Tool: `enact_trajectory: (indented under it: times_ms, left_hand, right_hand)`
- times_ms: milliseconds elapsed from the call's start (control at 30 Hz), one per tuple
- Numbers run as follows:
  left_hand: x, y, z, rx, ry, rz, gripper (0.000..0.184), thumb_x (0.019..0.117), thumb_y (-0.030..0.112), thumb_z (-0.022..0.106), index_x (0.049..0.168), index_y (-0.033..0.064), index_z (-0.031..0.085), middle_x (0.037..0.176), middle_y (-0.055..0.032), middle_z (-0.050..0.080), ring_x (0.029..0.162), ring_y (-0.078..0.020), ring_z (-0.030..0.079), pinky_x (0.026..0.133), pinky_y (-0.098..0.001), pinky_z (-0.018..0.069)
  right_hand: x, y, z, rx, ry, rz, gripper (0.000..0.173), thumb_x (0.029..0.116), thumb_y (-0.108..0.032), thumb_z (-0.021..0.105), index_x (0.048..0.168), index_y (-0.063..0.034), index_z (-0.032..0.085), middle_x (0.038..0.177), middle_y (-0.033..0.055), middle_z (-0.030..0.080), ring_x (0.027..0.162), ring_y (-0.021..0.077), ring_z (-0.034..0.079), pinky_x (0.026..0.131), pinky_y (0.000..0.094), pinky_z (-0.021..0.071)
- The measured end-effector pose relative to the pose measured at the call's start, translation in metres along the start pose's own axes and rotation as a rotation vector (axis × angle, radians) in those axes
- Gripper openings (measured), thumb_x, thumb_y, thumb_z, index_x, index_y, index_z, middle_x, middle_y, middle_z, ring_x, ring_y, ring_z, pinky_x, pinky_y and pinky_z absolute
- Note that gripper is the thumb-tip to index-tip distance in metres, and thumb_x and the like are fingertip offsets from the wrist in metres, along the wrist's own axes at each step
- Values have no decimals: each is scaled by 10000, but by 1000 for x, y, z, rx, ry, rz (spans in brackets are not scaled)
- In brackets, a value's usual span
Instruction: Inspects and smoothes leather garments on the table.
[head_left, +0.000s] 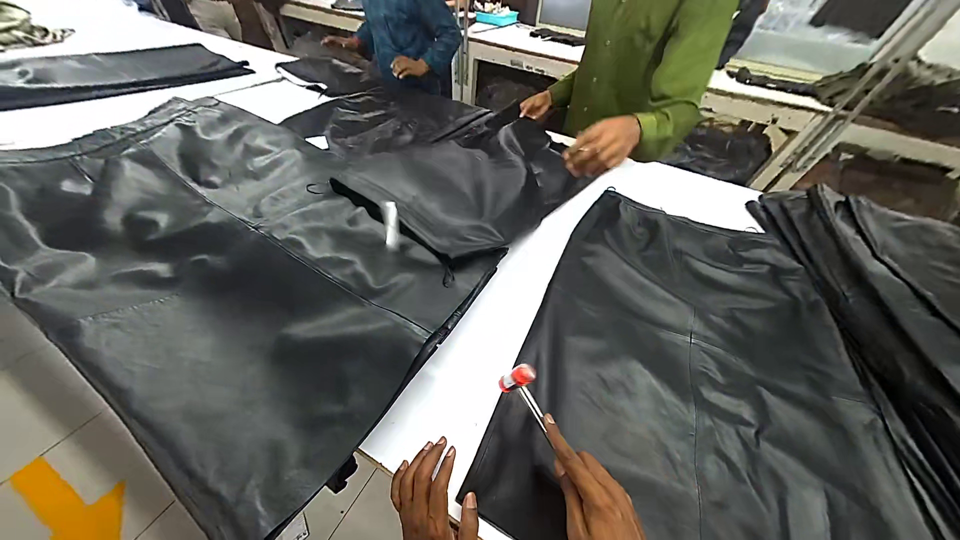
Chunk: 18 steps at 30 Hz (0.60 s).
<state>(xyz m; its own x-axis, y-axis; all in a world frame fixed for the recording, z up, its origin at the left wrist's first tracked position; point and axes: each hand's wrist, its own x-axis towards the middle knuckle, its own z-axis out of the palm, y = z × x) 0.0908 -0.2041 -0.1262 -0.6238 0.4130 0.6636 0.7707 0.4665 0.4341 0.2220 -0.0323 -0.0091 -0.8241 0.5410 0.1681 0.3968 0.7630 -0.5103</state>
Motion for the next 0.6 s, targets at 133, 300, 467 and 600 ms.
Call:
enact_trajectory:
  times_ms: [133, 300, 467, 600]
  left_hand:
    - [-2, -1, 4, -3, 26, 3, 568, 1015, 527, 321, 1387, 163, 550, 1432, -40, 576, 1429, -169, 424, 1230, -444, 171]
    - [-2, -2, 1, 4, 6, 0, 563, 1014, 509, 328, 1411, 163, 528, 1443, -38, 571, 1425, -164, 432, 1229, -451, 179]
    - [-1, -1, 2, -20, 30, -1, 579, 986, 505, 369, 1443, 164, 471, 1450, -35, 565, 1432, -160, 431, 1237, -452, 180]
    - [-2, 0, 1, -28, 39, -7, 579, 993, 502, 370, 1466, 173, 424, 1459, -46, 560, 1434, -165, 438, 1233, -461, 203]
  right_hand:
    - [-7, -7, -6, -71, -158, 62, 496, 1063, -195, 435, 1554, -257, 476, 862, 128, 663, 639, 276, 638, 558, 441, 538]
    - [-20, -20, -13, 19, -105, 28, 490, 1036, -110, 466, 1520, -159, 520, 841, 145, 651, 606, 269, 608, 520, 426, 518]
    - [-25, -23, -13, -45, -222, 49, 478, 1071, -199, 442, 1545, -237, 490, 849, 141, 646, 624, 282, 621, 533, 436, 520]
    - [-36, -28, -14, -52, -295, 46, 487, 1074, -196, 437, 1558, -232, 469, 868, 161, 654, 643, 304, 635, 549, 456, 529]
